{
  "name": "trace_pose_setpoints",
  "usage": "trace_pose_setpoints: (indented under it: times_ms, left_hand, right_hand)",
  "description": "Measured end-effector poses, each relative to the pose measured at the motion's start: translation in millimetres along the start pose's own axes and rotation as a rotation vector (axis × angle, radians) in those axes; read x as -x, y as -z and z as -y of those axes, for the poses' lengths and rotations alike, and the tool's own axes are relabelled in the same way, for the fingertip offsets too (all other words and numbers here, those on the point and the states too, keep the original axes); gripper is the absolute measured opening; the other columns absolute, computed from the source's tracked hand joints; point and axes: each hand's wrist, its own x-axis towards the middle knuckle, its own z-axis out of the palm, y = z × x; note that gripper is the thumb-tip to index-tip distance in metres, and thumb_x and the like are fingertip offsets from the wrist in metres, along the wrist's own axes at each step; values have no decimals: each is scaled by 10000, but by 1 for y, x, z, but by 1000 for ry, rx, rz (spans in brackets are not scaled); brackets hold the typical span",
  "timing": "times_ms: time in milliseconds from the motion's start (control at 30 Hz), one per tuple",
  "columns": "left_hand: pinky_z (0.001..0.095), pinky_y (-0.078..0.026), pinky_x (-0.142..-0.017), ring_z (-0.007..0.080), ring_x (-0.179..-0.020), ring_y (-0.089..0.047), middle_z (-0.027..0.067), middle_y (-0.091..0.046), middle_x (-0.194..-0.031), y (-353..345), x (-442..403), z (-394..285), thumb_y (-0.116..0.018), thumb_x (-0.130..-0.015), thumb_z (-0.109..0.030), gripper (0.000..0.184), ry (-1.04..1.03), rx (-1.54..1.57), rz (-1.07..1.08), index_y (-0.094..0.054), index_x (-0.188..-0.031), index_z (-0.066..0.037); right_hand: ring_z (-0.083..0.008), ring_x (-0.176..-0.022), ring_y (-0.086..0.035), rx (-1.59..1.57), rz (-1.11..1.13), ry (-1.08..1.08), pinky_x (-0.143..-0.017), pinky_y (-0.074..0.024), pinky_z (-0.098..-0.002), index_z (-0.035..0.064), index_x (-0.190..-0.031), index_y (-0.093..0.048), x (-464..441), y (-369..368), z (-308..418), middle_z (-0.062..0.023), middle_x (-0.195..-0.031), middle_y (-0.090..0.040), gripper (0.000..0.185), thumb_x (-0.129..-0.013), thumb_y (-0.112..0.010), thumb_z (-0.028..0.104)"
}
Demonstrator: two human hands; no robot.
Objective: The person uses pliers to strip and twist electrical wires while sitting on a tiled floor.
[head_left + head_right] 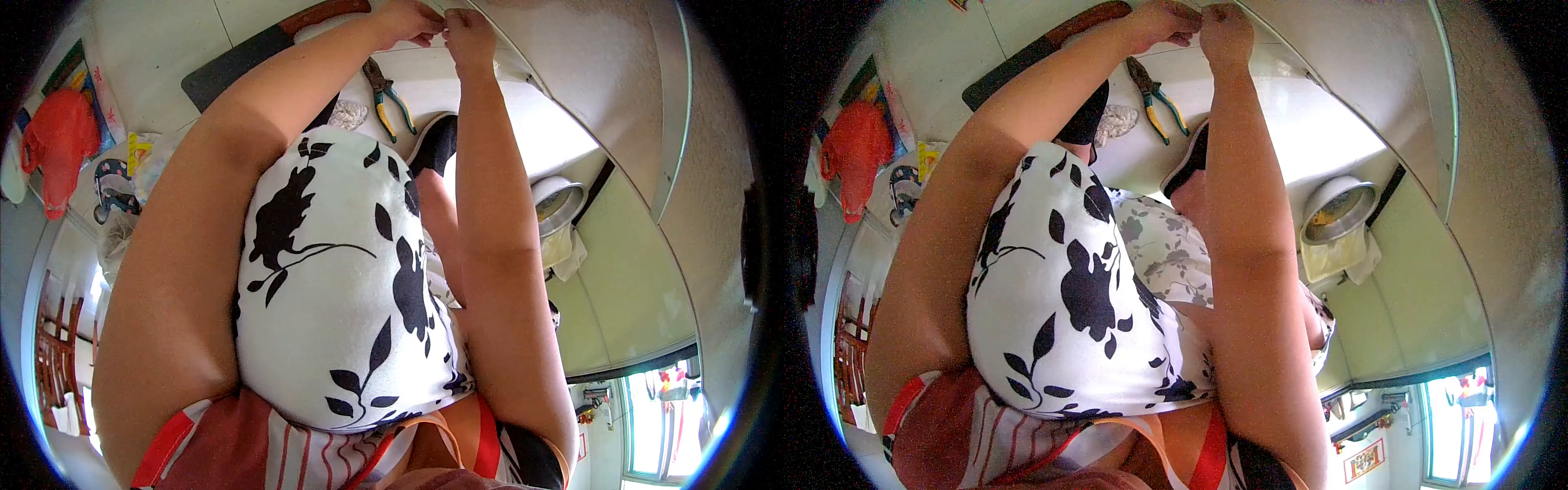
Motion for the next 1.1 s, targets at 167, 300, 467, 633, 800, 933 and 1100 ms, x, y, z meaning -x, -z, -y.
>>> trace_pose_setpoints:
  times_ms: [167, 300, 467, 633, 800, 933, 1100]
  left_hand:
    - [325, -506, -596, 194, -614, -603, 124, -629, -673, -2, 4, -29, -635, -806, -179, 211, -39, -615, -55, -659, -821, 30]
    - [373, -506, -637, 240, -658, -626, 143, -651, -710, -3, 1, -20, -639, -805, -212, 223, -123, -749, -134, -665, -818, 8]
    - [431, -495, -709, 345, -762, -631, 191, -659, -806, 5, -24, 18, -635, -795, -236, 206, -417, -932, -250, -679, -837, -39]
    - [427, -501, -725, 345, -773, -633, 183, -663, -824, 3, -25, 15, -619, -797, -230, 187, -374, -912, -284, -690, -847, -64]
    - [381, -532, -654, 267, -724, -654, 151, -675, -807, 19, -51, 26, -605, -810, -153, 146, -459, -1234, -125, -694, -844, -42]
    - [348, -505, -508, 235, -608, -614, 143, -625, -700, 1, -17, -37, -596, -825, -88, 106, 96, -595, -165, -673, -827, -15]
    - [313, -425, -423, 189, -481, -495, 110, -519, -592, 9, -36, -32, -610, -816, -66, 107, 191, -220, -113, -603, -725, -10]
  right_hand:
    - [-378, -756, -624, 421, -35, 327, -720, -498, -443, 21, -884, -641, 4, 9, 38, -177, -800, -656, 190, -809, -575, 183]
    - [-369, -764, -630, 407, 42, 333, -728, -506, -431, 28, -879, -643, -1, 11, 48, -174, -802, -661, 191, -802, -595, 197]
    - [-360, -773, -632, 520, 197, 372, -717, -504, -443, 58, -883, -632, 3, 20, 62, -167, -817, -660, 194, -817, -588, 234]
    - [-367, -783, -622, 703, 27, 317, -699, -493, -464, 89, -845, -607, 7, 15, 70, -159, -829, -650, 165, -843, -540, 240]
    - [-379, -783, -616, 592, -103, 309, -687, -486, -466, 92, -825, -608, 9, 7, 53, -152, -835, -653, 159, -842, -530, 229]
    - [-383, -777, -613, 496, -137, 224, -676, -481, -464, 87, -809, -610, 9, 2, 52, -154, -838, -655, 148, -836, -532, 210]
    - [-376, -764, -610, 443, -239, 322, -668, -481, -450, 77, -811, -611, 11, -5, 33, -152, -817, -647, 84, -819, -549, 134]
